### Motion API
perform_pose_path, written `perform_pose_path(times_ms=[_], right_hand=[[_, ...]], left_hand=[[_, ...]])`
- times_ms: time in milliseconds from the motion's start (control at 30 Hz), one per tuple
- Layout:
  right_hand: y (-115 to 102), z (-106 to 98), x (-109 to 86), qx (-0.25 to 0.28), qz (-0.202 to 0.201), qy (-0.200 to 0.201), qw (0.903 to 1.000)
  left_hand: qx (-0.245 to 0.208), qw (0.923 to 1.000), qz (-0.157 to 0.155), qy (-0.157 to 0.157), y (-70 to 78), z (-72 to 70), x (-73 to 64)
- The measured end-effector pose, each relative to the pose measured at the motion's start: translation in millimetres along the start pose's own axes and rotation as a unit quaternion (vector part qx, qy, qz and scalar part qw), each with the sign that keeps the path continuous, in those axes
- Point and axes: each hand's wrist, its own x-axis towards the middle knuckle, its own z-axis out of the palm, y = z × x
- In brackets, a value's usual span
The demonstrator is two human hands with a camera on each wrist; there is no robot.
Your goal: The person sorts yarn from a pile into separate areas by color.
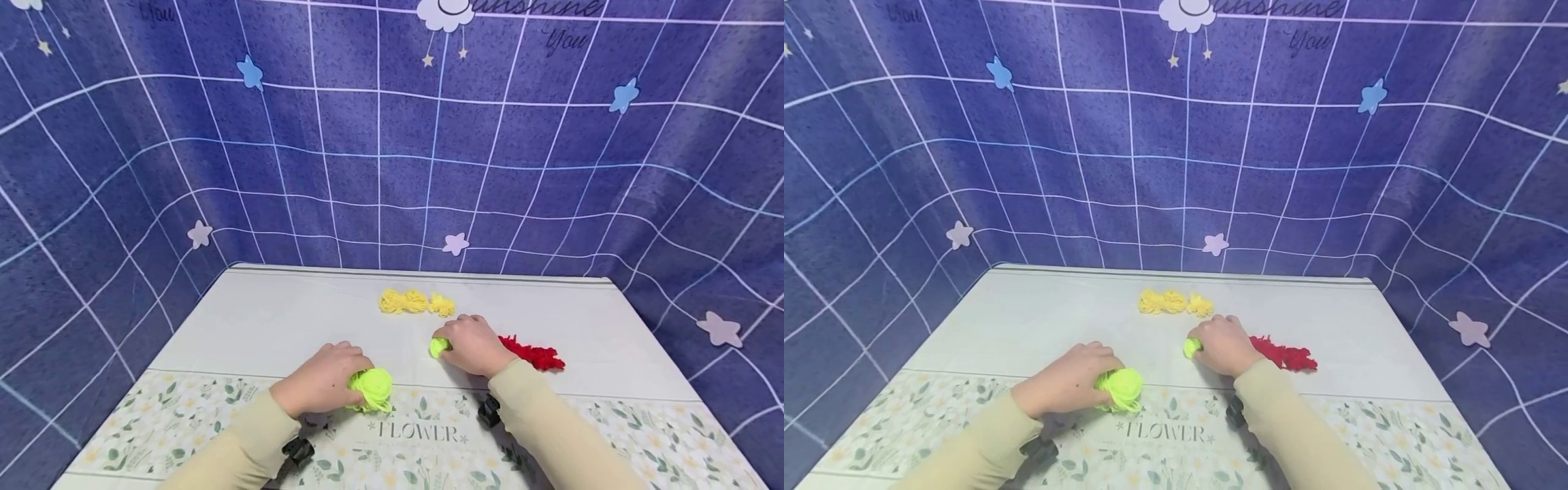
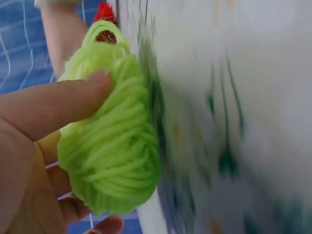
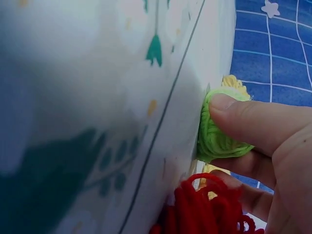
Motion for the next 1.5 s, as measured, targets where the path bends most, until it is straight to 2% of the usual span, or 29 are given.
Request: perform_pose_path(times_ms=[167,333,500,667,900,1233,1367,1500], right_hand=[[-1,0,4.9,0.006,0.001,-0.002,1.0],[-4,5,6.3,0.011,-0.003,-0.003,0.9999],[-8,6,6.2,0.016,-0.004,-0.001,0.9999],[-9,5,7.3,0.009,0.002,-0.001,1.0],[-9,4,8.0,0.004,-0.004,-0.005,1.0],[-7,-3,5.4,-0.013,0.005,-0.015,0.9998],[-6,-3,5.6,-0.015,0.001,-0.014,0.9998],[-5,-4,7.8,-0.024,0.001,-0.019,0.9995]], left_hand=[[-0.008,0.999,-0.035,0.026,-26.9,-10.7,-16.1],[0.014,0.9961,-0.068,0.055,-55.7,-20.6,-36.8],[0.038,0.9914,-0.108,0.064,-82.4,-29.7,-55.9],[0.052,0.9881,-0.132,0.06,-102.8,-34.6,-64.6],[0.062,0.9836,-0.163,0.045,-115.7,-40.1,-68.0],[0.073,0.9814,-0.176,0.024,-130.3,-39.6,-65.6],[0.065,0.9809,-0.183,0.012,-135.9,-37.1,-64.8],[0.055,0.9812,-0.184,0.014,-138.4,-35.6,-62.4]])
